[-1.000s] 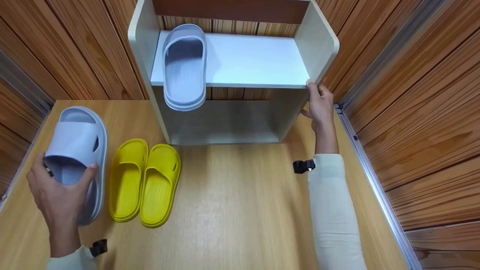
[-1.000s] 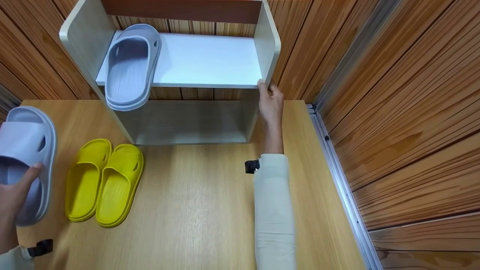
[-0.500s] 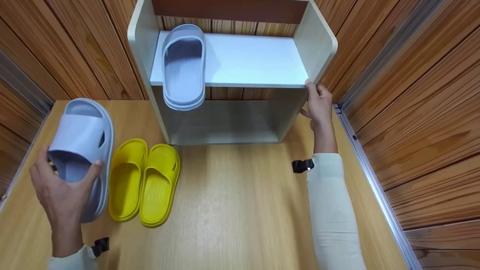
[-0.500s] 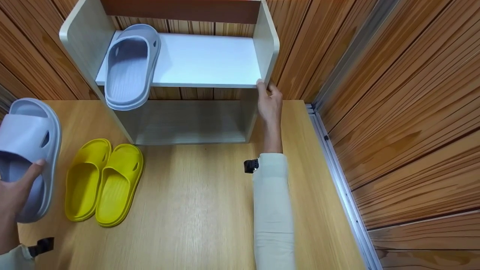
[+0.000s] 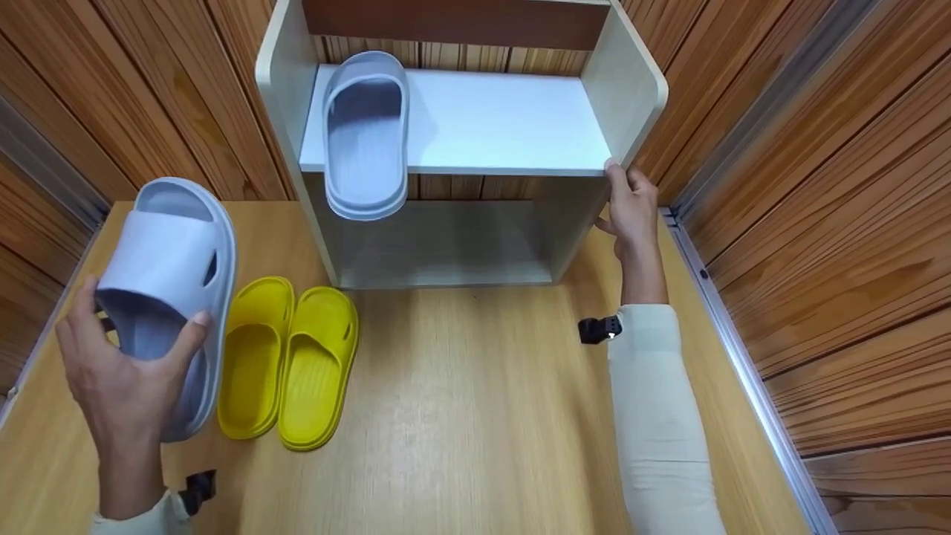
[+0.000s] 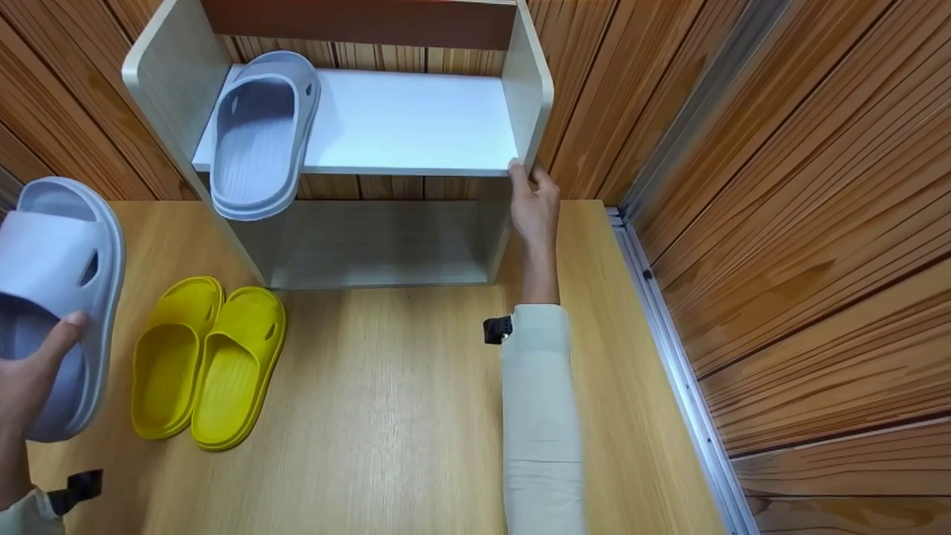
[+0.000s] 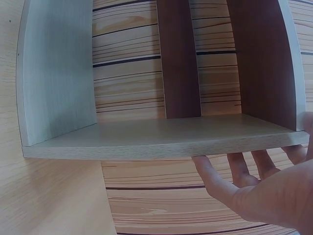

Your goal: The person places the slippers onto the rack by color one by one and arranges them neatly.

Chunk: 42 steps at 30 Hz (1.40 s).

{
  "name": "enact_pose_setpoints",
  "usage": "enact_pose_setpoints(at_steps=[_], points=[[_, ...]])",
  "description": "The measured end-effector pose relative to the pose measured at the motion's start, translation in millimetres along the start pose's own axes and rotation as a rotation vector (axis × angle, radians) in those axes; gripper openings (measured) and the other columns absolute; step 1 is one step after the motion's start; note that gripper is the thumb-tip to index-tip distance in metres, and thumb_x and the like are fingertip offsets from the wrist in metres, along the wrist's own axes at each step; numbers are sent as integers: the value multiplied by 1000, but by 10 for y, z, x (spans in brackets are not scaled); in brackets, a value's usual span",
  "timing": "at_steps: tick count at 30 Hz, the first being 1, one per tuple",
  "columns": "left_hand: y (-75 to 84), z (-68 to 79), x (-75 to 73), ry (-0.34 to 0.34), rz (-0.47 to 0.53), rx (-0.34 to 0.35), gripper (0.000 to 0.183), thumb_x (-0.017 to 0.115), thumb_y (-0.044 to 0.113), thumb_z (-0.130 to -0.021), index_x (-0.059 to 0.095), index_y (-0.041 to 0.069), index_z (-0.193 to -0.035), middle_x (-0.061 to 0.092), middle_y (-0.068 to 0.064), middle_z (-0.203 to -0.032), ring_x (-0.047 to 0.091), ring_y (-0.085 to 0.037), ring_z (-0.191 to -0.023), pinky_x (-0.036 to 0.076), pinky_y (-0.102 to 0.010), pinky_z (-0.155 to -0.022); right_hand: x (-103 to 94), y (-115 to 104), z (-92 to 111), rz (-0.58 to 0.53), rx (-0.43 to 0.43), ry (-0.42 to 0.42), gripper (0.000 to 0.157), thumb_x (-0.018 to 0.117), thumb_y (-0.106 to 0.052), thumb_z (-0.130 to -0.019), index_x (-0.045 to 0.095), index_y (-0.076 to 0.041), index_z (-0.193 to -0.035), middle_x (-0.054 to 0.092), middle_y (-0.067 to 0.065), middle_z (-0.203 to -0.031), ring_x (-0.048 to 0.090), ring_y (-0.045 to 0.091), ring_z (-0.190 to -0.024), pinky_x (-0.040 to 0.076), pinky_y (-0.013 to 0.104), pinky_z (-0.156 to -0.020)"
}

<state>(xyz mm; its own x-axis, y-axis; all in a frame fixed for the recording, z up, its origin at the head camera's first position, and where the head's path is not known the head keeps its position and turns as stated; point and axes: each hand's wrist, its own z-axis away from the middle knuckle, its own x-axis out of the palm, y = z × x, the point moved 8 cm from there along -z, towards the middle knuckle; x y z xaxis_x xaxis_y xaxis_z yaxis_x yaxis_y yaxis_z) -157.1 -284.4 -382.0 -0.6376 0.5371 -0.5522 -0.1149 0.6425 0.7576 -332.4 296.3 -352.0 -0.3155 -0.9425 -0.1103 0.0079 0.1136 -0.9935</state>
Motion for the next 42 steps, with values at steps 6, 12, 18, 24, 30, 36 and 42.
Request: enact_pose_setpoints(at_steps=[6,12,18,24,30,36,42], points=[[137,41,-55,5,1,43,99,84,33,-78,31,11,-159,39,-24,-148,44,-38,-128,39,-57,-107,12,-5,3,-8,-12,1,49,52,-41,-103,55,-14,-143,45,13,-147,40,35,-138,39,68,-103],[351,107,-121,-4,19,85,101,86,31,-76,31,12,-159,39,-23,-148,43,-36,-125,42,-53,-100,17,-6,-8,-4,3,-5,49,52,-42,-103,55,-13,-142,45,13,-147,40,35,-139,40,67,-103],[624,134,-175,4,48,170,99,87,30,-76,34,12,-158,43,-22,-148,45,-31,-119,42,-42,-86,9,-4,-9,-1,8,-3,50,51,-44,-103,54,-14,-143,45,13,-147,41,34,-138,41,65,-103],[788,165,-164,-17,50,196,99,87,32,-75,35,11,-157,46,-23,-143,48,-31,-117,39,-34,-83,18,-7,-1,-4,5,-5,50,52,-43,-103,55,-14,-144,45,13,-147,42,34,-137,41,65,-103],[1003,185,-141,-46,96,222,99,90,32,-73,39,12,-156,49,-22,-137,49,-28,-114,36,-26,-81,-4,-20,-20,1,11,18,50,53,-43,-102,55,-14,-143,43,13,-148,40,33,-138,41,64,-103],[1199,200,-114,-65,119,262,100,90,34,-72,39,12,-156,50,-23,-133,49,-29,-113,36,-29,-80,3,10,-27,-16,2,26,47,53,-41,-102,58,-13,-139,45,13,-146,41,33,-137,42,65,-102],[1350,228,-79,-89,97,305,98,89,38,-73,40,11,-154,51,-25,-129,50,-33,-110,45,-51,-82,23,22,-51,-23,11,20,44,53,-41,-102,60,-12,-134,44,12,-146,39,34,-138,40,66,-103]])
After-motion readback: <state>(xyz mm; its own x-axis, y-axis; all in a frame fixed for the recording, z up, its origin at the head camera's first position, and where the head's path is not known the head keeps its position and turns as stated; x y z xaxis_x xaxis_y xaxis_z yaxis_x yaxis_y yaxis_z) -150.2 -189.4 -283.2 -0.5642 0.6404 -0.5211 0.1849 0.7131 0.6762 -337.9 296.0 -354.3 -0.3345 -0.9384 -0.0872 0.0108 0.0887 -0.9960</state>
